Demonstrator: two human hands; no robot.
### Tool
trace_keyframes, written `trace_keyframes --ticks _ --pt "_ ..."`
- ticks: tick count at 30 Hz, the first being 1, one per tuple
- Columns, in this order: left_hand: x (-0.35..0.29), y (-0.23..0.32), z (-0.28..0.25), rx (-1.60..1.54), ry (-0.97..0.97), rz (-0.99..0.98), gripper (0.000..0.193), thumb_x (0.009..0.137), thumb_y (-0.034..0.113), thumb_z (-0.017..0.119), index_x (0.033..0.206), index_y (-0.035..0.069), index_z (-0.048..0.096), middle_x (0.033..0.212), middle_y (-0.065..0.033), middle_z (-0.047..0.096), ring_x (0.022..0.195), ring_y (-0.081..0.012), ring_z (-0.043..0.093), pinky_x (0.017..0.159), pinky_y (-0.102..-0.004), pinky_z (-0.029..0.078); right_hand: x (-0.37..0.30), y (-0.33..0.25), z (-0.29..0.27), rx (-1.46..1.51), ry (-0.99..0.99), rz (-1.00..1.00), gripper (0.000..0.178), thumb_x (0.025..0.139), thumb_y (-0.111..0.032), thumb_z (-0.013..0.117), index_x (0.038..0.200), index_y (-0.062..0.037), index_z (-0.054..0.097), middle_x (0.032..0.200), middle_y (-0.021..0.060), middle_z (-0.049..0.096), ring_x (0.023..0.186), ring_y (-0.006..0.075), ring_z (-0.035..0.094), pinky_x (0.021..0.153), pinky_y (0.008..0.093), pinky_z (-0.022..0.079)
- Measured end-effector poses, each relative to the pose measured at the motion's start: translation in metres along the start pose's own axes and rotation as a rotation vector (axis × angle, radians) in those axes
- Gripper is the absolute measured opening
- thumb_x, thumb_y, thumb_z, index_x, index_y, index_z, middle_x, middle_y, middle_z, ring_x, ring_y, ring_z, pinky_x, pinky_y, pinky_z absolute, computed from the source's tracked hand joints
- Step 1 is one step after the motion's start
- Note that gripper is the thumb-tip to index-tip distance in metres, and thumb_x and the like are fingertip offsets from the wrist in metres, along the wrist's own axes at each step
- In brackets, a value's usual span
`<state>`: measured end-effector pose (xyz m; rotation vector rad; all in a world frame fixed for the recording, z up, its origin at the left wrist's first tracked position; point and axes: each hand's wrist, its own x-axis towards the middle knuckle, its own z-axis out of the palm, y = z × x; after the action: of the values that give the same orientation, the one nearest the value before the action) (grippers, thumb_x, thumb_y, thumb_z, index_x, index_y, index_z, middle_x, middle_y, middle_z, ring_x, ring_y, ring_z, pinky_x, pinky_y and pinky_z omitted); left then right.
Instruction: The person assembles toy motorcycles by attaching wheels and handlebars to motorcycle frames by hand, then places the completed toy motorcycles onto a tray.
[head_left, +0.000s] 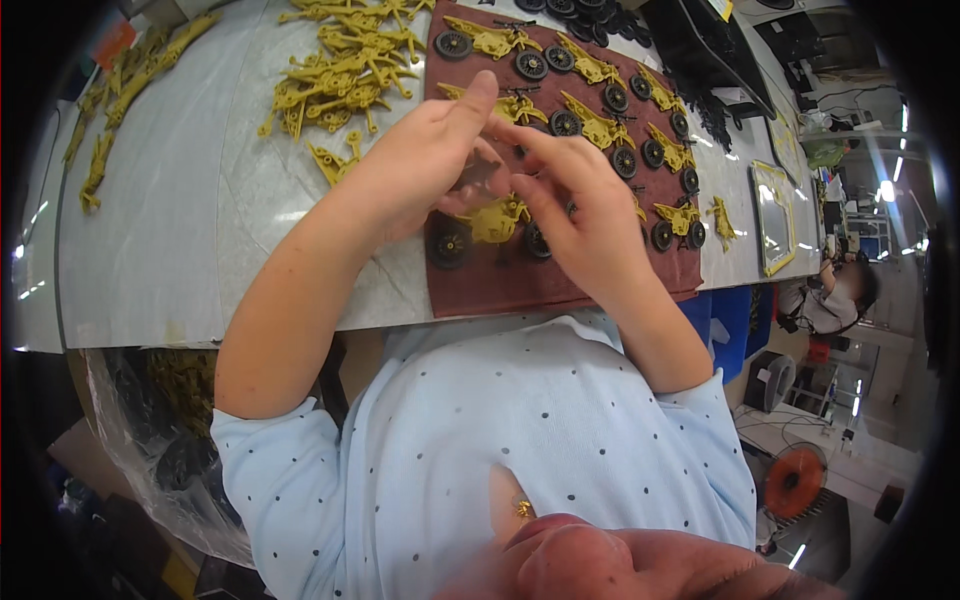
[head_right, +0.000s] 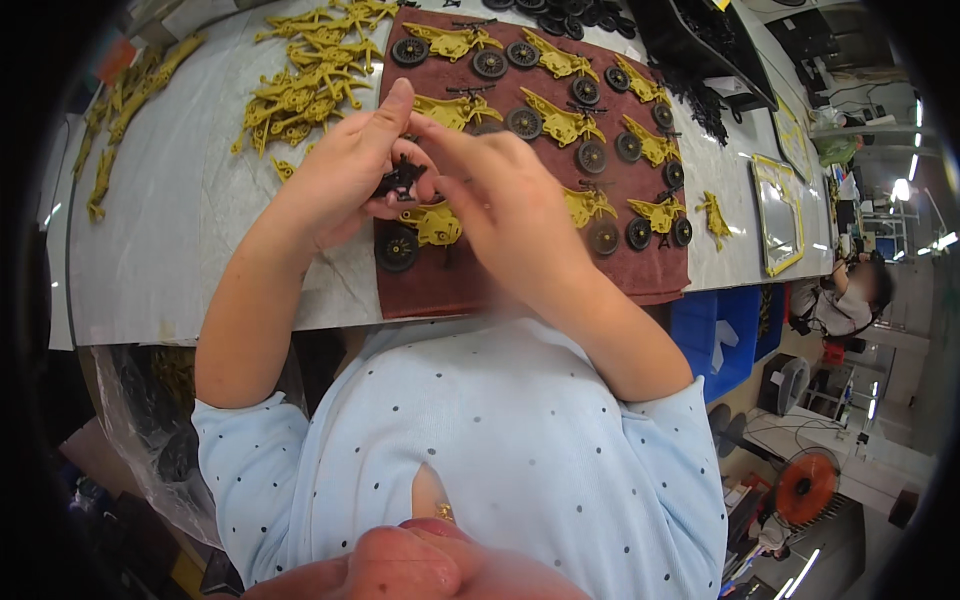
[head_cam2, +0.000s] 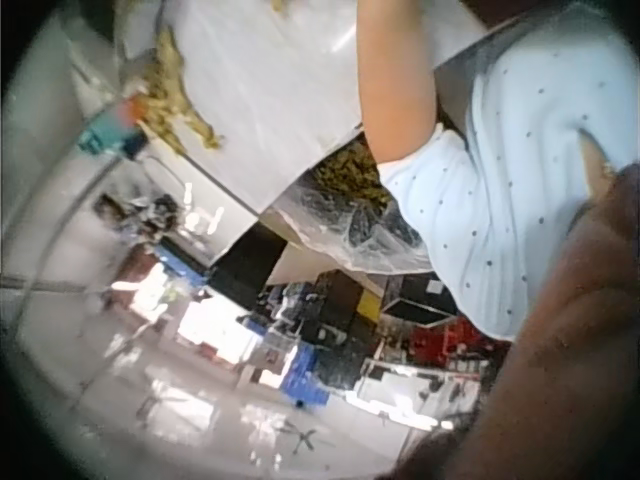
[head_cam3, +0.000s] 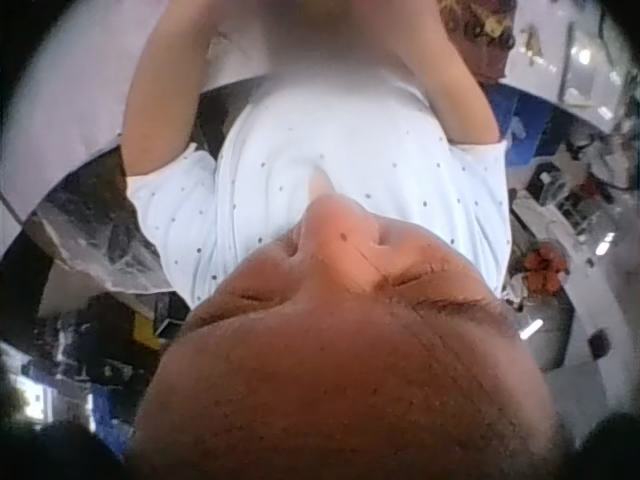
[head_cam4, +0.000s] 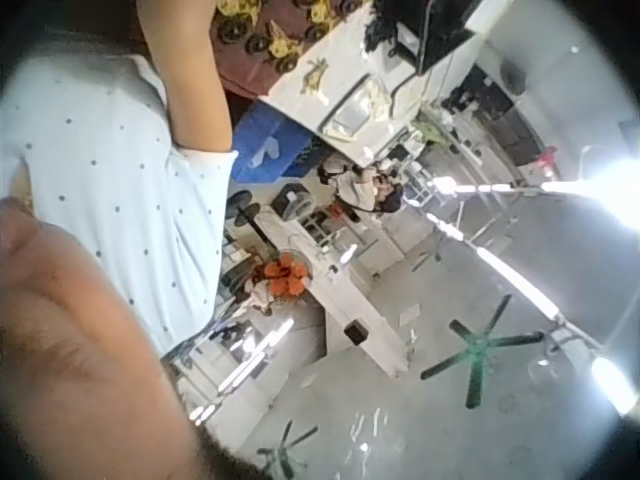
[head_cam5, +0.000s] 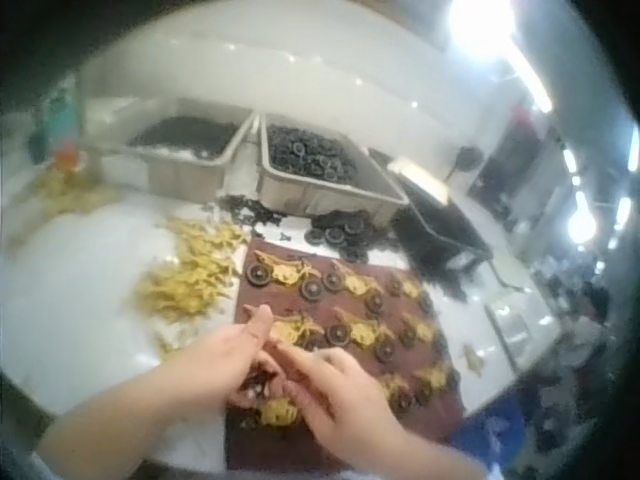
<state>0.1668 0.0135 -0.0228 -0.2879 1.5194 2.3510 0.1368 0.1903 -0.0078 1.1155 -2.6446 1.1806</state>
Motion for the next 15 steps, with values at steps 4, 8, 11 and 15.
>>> trace_keyframes --ticks 4,8,11,15 --pt "0.002 0.002 0.003 0.043 0.142 0.012 0.061 0.094 0.061 0.040 0.106 0.003 0.056 0.071 -0.0006 0.057 0.056 -0.0043 0.049 0.041 -0.0173 0.031 0.012 0.001 0.009 0.094 -0.056 -0.146 0.025 0.082 -0.007 0.067 0.107 -0.0054 0.067 0.087 0.0110 0.058 0.078 0.0265 0.060 0.068 0.0341 0.049" --pt "0.004 0.000 0.002 0.036 0.091 0.032 0.057 0.094 0.058 0.043 0.103 0.003 0.057 0.072 0.0006 0.055 0.054 -0.0035 0.045 0.042 -0.0159 0.030 0.024 0.004 0.007 0.108 -0.135 -0.108 0.019 0.081 -0.008 0.068 0.100 -0.0029 0.067 0.087 0.0113 0.059 0.077 0.0271 0.059 0.069 0.0354 0.049" --pt "0.011 -0.004 -0.010 -0.060 -0.044 0.031 0.052 0.095 0.053 0.046 0.099 0.003 0.057 0.073 0.0006 0.055 0.053 -0.0030 0.044 0.040 -0.0160 0.030 0.033 0.006 0.008 0.136 -0.153 -0.067 0.017 0.081 -0.008 0.068 0.097 -0.0015 0.066 0.089 0.0113 0.060 0.079 0.0276 0.060 0.070 0.0357 0.049" --pt "0.013 0.000 -0.008 -0.228 0.038 0.042 0.046 0.097 0.048 0.047 0.095 0.003 0.057 0.073 0.0005 0.054 0.051 -0.0029 0.043 0.039 -0.0161 0.030 0.034 0.013 0.009 0.167 -0.047 -0.221 0.019 0.080 -0.009 0.070 0.097 -0.0022 0.066 0.091 0.0109 0.061 0.083 0.0272 0.061 0.072 0.0349 0.050"
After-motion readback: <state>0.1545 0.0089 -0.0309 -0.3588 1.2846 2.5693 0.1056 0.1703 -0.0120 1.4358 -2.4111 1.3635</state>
